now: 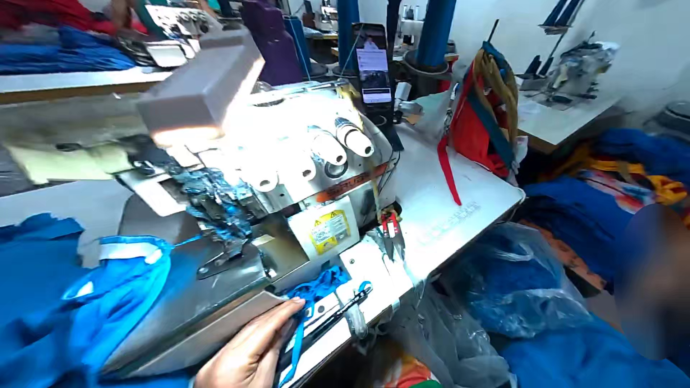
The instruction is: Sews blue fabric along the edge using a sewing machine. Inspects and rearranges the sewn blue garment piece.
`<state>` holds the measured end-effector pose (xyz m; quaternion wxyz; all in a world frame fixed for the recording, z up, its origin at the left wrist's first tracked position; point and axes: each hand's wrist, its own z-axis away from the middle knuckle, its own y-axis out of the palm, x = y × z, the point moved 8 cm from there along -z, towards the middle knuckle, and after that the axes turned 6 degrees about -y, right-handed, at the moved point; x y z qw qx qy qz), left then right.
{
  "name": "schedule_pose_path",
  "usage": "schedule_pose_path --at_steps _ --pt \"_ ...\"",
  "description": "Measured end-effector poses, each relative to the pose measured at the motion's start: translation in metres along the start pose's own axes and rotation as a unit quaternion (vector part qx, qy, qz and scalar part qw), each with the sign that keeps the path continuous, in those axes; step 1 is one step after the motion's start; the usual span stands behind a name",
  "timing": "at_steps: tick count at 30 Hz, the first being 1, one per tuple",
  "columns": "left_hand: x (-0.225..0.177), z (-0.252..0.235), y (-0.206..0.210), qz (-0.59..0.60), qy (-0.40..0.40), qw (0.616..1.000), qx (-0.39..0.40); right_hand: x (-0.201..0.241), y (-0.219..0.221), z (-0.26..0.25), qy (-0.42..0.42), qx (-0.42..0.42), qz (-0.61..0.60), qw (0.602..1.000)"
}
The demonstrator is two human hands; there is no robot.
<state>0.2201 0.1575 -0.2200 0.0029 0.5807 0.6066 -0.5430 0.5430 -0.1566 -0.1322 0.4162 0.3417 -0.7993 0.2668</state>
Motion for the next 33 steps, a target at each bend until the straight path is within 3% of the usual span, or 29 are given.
schedule_pose_path --at_steps 1,3,4,5,8,11,16,19,23,27,30,33 --pt "0.001 0.001 0.000 0.006 0.005 1.000 -0.002 -0.035 -0.018 0.016 0.084 -0.048 0.103 0.990" --pt "0.001 0.002 -0.001 0.009 0.017 1.000 -0.007 -0.100 -0.044 0.049 0.283 -0.079 0.299 0.908" --pt "0.000 0.002 -0.001 0.013 0.022 1.000 -0.010 -0.120 -0.054 0.062 0.342 -0.092 0.356 0.865" --pt "-0.001 0.002 -0.001 0.019 0.027 0.999 -0.015 -0.128 -0.062 0.072 0.345 -0.127 0.378 0.849" --pt "-0.001 0.005 -0.004 0.021 0.029 0.999 -0.036 -0.111 -0.062 0.072 0.249 -0.229 0.371 0.865" --pt "-0.004 0.005 -0.006 0.014 0.025 0.998 -0.062 -0.080 -0.049 0.039 0.165 -0.248 0.373 0.879" --pt "-0.004 0.005 -0.004 0.035 0.011 0.998 -0.059 -0.042 0.011 -0.019 0.033 -0.209 0.306 0.928" --pt "-0.006 0.007 -0.007 0.030 0.000 0.996 -0.080 -0.033 0.073 -0.048 -0.057 -0.114 0.284 0.950" --pt "-0.011 0.012 -0.029 0.068 0.084 0.977 -0.182 -0.026 0.171 -0.071 -0.199 0.026 0.333 0.921" --pt "-0.027 0.007 -0.085 -0.011 0.137 0.950 -0.281 -0.055 0.224 -0.083 -0.256 0.116 0.374 0.884" --pt "-0.012 -0.014 -0.109 -0.081 0.088 0.942 -0.313 -0.084 0.235 -0.092 -0.280 0.160 0.438 0.839" --pt "0.027 -0.033 -0.098 -0.082 0.001 0.958 -0.276 -0.113 0.230 -0.102 -0.272 0.201 0.457 0.823"
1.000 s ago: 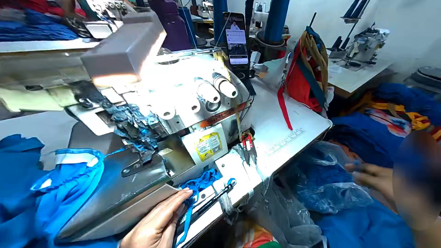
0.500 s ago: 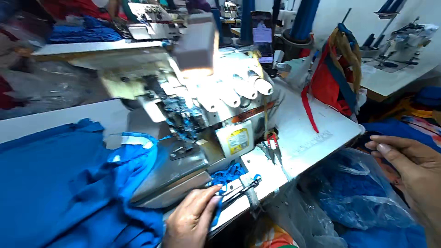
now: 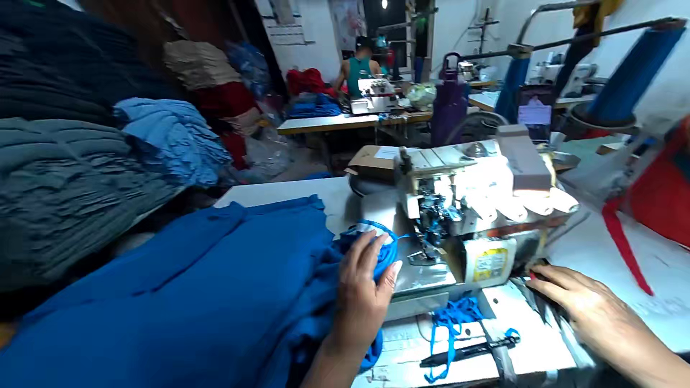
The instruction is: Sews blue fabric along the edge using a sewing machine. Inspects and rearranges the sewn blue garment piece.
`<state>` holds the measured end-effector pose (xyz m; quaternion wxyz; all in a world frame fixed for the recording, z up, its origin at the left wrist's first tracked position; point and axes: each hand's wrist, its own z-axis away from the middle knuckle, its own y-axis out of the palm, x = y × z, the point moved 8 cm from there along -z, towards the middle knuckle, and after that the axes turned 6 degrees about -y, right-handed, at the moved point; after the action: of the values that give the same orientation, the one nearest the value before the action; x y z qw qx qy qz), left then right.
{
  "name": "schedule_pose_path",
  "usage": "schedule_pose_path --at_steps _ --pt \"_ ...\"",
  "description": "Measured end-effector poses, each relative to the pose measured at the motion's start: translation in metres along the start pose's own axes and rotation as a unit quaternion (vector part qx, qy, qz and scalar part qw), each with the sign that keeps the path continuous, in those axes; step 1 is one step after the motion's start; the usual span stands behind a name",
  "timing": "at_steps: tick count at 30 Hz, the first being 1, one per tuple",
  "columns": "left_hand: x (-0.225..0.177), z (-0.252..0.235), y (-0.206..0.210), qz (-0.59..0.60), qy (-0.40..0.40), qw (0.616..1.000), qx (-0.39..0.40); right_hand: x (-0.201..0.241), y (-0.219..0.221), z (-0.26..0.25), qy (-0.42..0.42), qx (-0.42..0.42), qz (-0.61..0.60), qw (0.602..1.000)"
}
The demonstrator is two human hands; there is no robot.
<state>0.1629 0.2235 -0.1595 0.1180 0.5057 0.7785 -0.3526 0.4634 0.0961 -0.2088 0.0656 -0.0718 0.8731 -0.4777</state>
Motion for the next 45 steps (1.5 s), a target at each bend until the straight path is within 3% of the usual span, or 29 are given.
schedule_pose_path --at_steps 4,8,12,14,19,26,34,41,45 --pt "0.017 0.009 0.007 0.101 -0.037 0.993 -0.038 -0.020 0.013 0.007 -0.029 0.031 -0.024 0.999" --pt "0.015 0.019 0.000 0.104 -0.030 0.991 -0.073 -0.016 -0.009 -0.004 0.001 0.118 -0.081 0.990" --pt "0.008 0.025 -0.004 0.075 0.001 0.994 -0.079 -0.010 -0.050 -0.018 0.074 0.052 -0.161 0.983" --pt "0.006 0.026 -0.005 0.070 0.012 0.994 -0.079 0.019 -0.072 -0.036 0.124 0.045 -0.200 0.971" --pt "0.005 0.030 -0.005 0.071 0.020 0.994 -0.078 0.089 -0.079 -0.073 -0.019 0.038 -0.225 0.973" --pt "0.005 0.031 -0.006 0.074 0.018 0.994 -0.076 0.120 -0.051 -0.120 -0.025 0.033 -0.032 0.999" --pt "0.004 0.032 -0.004 0.077 0.024 0.994 -0.076 0.136 -0.036 -0.143 -0.077 0.023 0.063 0.995" --pt "0.004 0.032 -0.005 0.069 0.030 0.994 -0.075 0.145 -0.027 -0.150 -0.112 -0.005 0.062 0.992" --pt "0.007 0.032 -0.006 0.085 0.022 0.993 -0.075 0.135 -0.036 -0.134 -0.079 -0.029 0.029 0.996"
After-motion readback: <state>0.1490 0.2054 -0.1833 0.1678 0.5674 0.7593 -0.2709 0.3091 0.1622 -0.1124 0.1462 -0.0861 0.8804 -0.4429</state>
